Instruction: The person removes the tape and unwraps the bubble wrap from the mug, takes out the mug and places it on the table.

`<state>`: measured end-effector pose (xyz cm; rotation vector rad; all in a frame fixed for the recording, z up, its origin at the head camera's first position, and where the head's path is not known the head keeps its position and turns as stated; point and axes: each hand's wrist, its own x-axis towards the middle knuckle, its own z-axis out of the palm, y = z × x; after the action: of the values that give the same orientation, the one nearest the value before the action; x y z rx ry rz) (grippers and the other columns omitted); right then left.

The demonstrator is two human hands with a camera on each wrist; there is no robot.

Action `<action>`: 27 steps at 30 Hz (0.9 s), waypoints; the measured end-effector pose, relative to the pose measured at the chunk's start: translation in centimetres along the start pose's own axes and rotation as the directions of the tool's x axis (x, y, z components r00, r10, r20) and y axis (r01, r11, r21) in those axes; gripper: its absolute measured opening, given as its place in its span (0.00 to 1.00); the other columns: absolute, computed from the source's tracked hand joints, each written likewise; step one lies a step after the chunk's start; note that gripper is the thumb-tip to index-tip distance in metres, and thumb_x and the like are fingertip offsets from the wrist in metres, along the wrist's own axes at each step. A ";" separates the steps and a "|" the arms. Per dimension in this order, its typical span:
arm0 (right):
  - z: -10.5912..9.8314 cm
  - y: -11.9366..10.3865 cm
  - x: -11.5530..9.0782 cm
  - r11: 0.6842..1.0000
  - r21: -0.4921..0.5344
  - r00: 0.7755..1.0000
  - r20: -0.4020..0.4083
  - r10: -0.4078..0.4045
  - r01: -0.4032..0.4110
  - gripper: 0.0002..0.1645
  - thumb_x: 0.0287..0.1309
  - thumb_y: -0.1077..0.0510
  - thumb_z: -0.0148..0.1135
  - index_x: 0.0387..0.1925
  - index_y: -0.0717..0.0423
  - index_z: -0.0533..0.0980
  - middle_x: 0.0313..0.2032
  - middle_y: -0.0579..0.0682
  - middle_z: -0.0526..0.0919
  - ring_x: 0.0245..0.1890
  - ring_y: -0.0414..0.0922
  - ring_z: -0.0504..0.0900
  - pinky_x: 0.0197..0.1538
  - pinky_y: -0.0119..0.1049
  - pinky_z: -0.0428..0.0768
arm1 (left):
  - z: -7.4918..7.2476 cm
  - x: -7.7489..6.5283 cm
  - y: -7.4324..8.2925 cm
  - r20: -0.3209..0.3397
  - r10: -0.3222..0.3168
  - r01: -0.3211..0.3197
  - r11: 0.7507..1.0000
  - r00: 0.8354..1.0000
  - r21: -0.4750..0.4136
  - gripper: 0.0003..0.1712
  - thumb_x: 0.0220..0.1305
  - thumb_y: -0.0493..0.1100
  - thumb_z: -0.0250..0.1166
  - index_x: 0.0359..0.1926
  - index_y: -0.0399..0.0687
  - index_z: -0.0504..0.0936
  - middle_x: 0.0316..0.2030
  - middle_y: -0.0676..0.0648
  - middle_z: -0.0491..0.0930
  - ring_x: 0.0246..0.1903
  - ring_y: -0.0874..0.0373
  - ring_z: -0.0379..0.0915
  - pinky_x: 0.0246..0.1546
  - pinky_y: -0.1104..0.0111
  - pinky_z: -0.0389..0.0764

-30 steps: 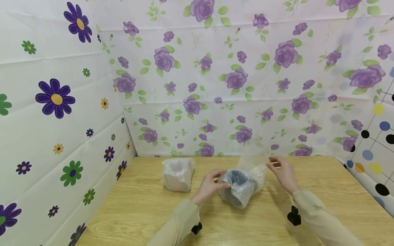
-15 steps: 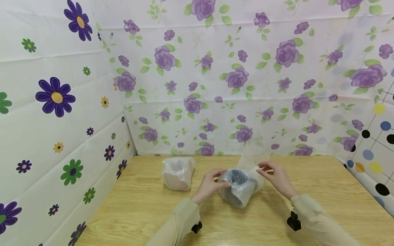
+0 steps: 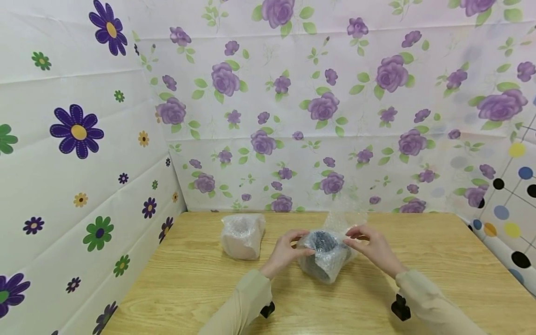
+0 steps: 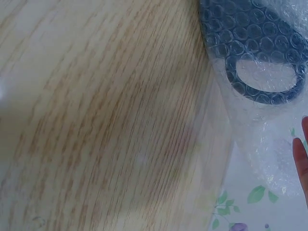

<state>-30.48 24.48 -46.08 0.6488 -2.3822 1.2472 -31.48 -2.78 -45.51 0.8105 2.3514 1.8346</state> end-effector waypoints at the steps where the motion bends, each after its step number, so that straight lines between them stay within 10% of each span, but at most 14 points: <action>1: 0.1 0.0 -0.1 1.000 0.003 1.000 0.002 -0.003 0.003 0.12 0.51 0.54 0.65 0.37 0.54 0.77 0.36 0.44 0.78 0.37 0.42 0.76 0.42 0.48 0.75 | 0.0 0.0 0.0 0.000 0.003 -0.003 1.000 1.000 0.001 0.29 0.52 0.43 0.69 0.56 0.43 0.73 0.53 0.48 0.70 0.50 0.52 0.65 0.50 0.54 0.68; 27: 2.1 -0.2 -1.3 0.976 -0.108 0.980 -0.038 -0.195 0.190 0.21 0.42 0.56 0.72 0.42 0.54 0.78 0.41 0.47 0.78 0.42 0.44 0.74 0.43 0.43 0.74 | 0.1 0.0 -0.1 -0.008 -0.006 0.006 1.000 1.000 0.019 0.30 0.51 0.44 0.69 0.56 0.46 0.73 0.52 0.50 0.69 0.50 0.54 0.65 0.49 0.57 0.69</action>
<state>-29.57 22.94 -47.75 0.7866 -2.2658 1.0387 -31.46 -2.74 -45.60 0.7985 2.3774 1.8194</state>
